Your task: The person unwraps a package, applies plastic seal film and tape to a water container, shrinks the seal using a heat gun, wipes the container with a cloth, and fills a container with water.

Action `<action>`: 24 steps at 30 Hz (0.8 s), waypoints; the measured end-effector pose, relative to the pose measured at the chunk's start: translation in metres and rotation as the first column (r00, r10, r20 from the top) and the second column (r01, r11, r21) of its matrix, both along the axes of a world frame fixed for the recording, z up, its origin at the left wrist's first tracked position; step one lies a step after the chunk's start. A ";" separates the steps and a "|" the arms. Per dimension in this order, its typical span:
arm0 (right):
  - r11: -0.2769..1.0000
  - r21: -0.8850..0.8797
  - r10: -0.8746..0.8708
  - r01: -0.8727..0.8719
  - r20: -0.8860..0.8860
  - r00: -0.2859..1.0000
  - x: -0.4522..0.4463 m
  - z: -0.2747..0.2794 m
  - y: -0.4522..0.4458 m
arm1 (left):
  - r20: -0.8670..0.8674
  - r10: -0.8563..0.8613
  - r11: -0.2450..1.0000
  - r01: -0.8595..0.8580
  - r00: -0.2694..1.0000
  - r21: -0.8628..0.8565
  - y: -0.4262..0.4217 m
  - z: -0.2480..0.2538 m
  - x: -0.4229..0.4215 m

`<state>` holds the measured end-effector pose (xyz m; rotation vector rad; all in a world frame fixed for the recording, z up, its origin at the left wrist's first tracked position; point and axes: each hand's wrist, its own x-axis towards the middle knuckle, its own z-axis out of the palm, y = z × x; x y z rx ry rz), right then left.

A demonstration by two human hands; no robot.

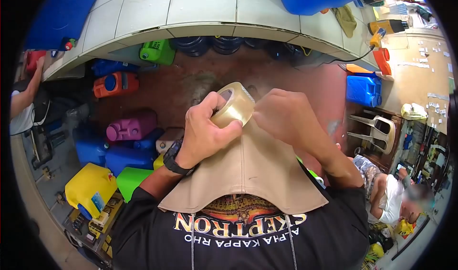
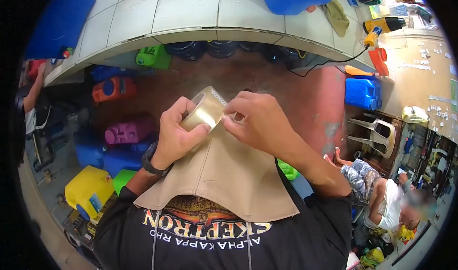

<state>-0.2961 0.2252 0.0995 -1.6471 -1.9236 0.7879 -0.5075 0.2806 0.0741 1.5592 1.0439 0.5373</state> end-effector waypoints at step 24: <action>0.999 -0.018 -0.034 0.031 -0.221 0.975 0.009 0.004 -0.015 | -0.010 -0.003 0.999 0.003 1.000 -0.046 -0.015 -0.004 0.005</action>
